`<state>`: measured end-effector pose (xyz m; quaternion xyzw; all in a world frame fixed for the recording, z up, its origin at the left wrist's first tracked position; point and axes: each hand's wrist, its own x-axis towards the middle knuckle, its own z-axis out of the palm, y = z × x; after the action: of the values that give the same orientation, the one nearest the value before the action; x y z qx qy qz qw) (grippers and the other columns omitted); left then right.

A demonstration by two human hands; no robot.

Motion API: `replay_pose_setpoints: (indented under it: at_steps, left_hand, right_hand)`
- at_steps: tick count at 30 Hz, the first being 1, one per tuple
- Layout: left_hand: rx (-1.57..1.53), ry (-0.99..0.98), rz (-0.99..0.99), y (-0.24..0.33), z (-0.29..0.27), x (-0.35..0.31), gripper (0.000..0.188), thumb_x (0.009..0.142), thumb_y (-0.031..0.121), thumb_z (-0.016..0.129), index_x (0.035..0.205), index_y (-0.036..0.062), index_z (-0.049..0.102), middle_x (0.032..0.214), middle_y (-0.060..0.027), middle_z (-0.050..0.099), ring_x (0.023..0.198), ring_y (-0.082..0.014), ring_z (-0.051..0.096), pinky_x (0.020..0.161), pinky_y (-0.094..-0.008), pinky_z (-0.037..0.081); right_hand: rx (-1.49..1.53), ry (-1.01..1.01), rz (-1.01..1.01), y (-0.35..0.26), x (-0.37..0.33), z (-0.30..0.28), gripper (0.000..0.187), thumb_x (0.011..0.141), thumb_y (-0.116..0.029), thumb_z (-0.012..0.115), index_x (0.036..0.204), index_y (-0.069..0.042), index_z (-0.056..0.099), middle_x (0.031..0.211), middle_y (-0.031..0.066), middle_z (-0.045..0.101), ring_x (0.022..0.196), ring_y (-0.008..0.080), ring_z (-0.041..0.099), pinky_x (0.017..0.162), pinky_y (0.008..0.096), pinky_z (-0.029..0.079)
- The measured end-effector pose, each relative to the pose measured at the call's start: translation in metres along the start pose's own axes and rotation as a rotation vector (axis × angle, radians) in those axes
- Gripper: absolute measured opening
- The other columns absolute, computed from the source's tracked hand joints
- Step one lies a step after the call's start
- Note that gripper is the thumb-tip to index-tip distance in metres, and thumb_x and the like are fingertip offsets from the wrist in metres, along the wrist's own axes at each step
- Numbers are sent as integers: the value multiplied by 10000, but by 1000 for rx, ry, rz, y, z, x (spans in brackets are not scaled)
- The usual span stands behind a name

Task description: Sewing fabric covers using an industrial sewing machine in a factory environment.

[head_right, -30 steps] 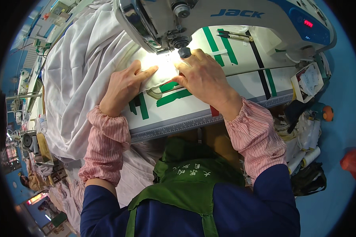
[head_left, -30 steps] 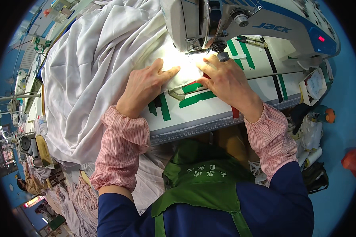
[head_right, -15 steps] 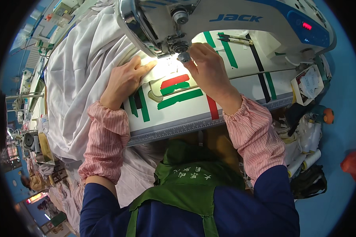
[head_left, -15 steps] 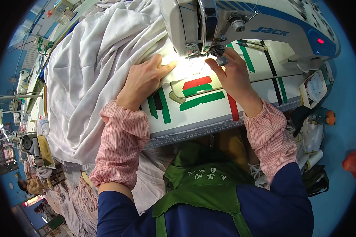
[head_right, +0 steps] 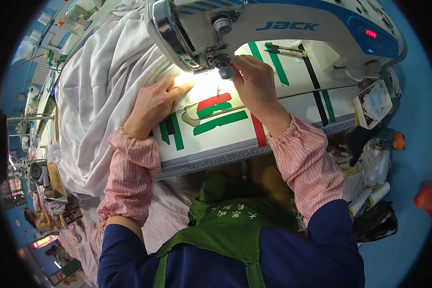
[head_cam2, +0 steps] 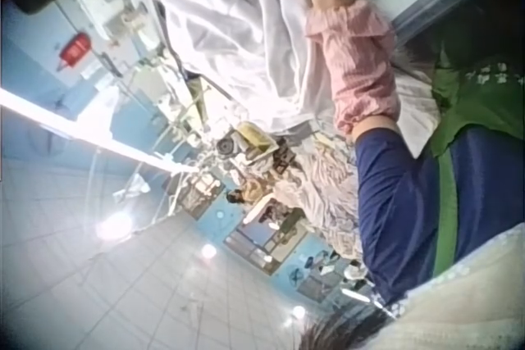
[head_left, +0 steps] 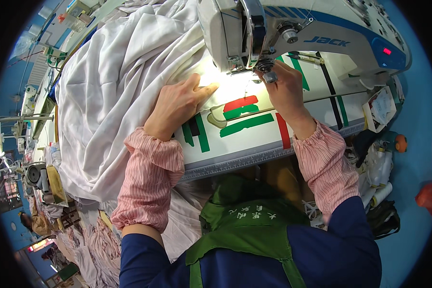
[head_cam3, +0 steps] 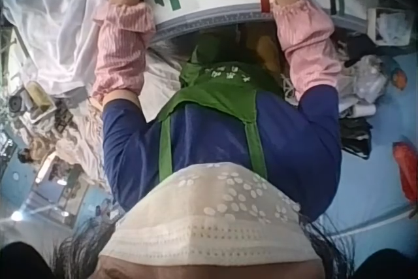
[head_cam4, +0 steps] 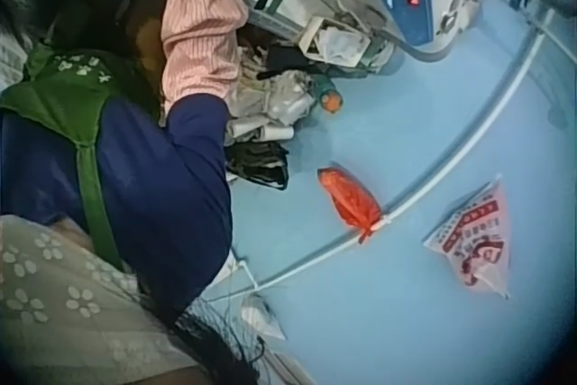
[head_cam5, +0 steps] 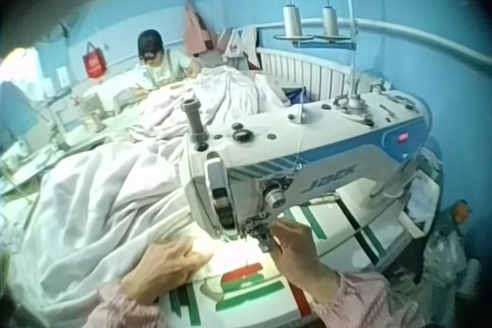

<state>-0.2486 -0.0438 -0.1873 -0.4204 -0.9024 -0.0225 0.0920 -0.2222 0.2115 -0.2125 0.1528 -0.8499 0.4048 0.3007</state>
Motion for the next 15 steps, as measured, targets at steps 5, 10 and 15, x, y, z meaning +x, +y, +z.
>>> replay_pose_setpoints:
  at_steps: [5,10,15]
  left_hand:
    - [-8,23,22,0,1,0,335,892,141,534,1182,260,655,852,-59,491,725,-196,620,563,-336,487]
    - [-19,-1,1,-4,0,3,338,883,132,544,1174,255,666,852,-61,493,733,-202,621,582,-340,487]
    - [-49,24,-7,-13,2,10,338,869,129,560,1161,250,679,862,-61,504,743,-209,621,593,-358,487]
  right_hand:
    - [-89,-208,-121,2,-8,-2,172,751,-8,720,907,-64,673,751,62,597,688,226,587,617,350,471]
    - [-174,-358,-209,3,-14,0,211,734,-14,716,934,-80,704,810,48,630,794,214,597,723,354,492]
    - [-192,-282,-212,2,-15,1,168,738,-50,691,887,-119,728,789,75,525,814,202,558,725,341,489]
